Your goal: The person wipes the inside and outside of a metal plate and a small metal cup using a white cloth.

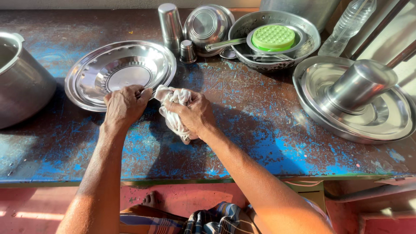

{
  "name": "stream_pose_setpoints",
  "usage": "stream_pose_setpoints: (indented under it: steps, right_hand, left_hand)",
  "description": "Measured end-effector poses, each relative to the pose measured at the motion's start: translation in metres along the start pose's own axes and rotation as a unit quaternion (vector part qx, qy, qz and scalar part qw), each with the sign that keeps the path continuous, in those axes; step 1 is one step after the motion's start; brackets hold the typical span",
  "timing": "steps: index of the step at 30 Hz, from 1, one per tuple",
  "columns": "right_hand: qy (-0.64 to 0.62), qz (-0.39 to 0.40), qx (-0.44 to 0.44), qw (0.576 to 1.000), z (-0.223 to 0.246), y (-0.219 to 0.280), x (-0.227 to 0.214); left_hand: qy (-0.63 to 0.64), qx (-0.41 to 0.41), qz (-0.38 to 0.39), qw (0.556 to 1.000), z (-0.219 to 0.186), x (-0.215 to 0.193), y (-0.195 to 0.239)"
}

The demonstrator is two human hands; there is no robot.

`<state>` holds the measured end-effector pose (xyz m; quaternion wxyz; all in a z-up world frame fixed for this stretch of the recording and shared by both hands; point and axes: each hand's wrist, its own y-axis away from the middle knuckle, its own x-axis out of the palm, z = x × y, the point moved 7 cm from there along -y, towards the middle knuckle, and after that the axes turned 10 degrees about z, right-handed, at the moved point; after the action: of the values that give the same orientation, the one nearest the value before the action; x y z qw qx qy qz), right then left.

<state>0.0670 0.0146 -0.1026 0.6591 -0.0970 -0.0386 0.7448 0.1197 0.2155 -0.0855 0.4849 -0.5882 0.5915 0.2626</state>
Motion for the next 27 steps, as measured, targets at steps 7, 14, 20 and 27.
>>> stream_pose_setpoints:
  steps: [7,14,20,27]
  right_hand:
    - [-0.109,0.001,0.018,0.994,-0.01,-0.007,0.006]
    - [-0.286,0.032,0.026,0.957,-0.012,-0.014,-0.005]
    - [-0.409,0.095,0.113,0.901,-0.02,-0.012,-0.017]
    - [-0.242,0.017,0.084,0.966,-0.02,0.013,-0.062]
  left_hand:
    - [-0.096,0.153,-0.129,0.975,-0.042,-0.017,0.019]
    - [-0.068,0.215,-0.144,0.963,-0.089,-0.022,0.036]
    - [-0.067,0.261,-0.166,0.949,-0.118,-0.014,0.062]
    - [0.0,0.292,-0.122,0.949,-0.158,-0.022,0.084]
